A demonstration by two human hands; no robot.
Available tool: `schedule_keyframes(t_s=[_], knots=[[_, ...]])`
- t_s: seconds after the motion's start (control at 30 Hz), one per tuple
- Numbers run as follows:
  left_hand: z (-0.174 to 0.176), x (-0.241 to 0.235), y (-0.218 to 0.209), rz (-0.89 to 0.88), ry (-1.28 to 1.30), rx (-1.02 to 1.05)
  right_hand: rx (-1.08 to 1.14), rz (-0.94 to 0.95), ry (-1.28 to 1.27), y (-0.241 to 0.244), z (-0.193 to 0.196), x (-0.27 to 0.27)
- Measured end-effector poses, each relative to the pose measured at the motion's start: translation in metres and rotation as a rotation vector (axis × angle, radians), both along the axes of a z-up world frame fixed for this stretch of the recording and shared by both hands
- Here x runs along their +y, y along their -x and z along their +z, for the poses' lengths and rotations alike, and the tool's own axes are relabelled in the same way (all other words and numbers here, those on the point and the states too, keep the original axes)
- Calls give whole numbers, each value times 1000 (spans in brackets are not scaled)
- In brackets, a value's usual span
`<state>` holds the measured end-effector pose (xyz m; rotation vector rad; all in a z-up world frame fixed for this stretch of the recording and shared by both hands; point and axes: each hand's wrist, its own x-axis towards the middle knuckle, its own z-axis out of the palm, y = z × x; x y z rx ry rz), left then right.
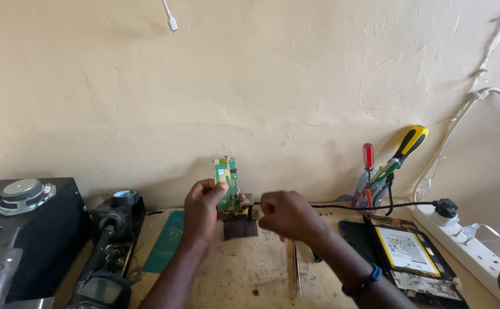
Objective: The person holds a small green circuit board and uses a soldering iron to apply heat to specific points on the board. They repeatedly reposition the board and the soldering iron to work on different areas, occasionally inspecting the board between soldering actions.
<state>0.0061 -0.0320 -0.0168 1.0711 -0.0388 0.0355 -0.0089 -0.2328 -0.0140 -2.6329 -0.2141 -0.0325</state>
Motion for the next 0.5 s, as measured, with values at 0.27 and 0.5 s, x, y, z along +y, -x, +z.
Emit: schedule_keyframes(t_s=[0.27, 0.5], knots=[[-7, 1, -6, 73, -78, -32, 65, 105, -833, 1, 20, 20], [-4, -2, -15, 100, -69, 66, -22, 106, -952, 0, 6, 13]])
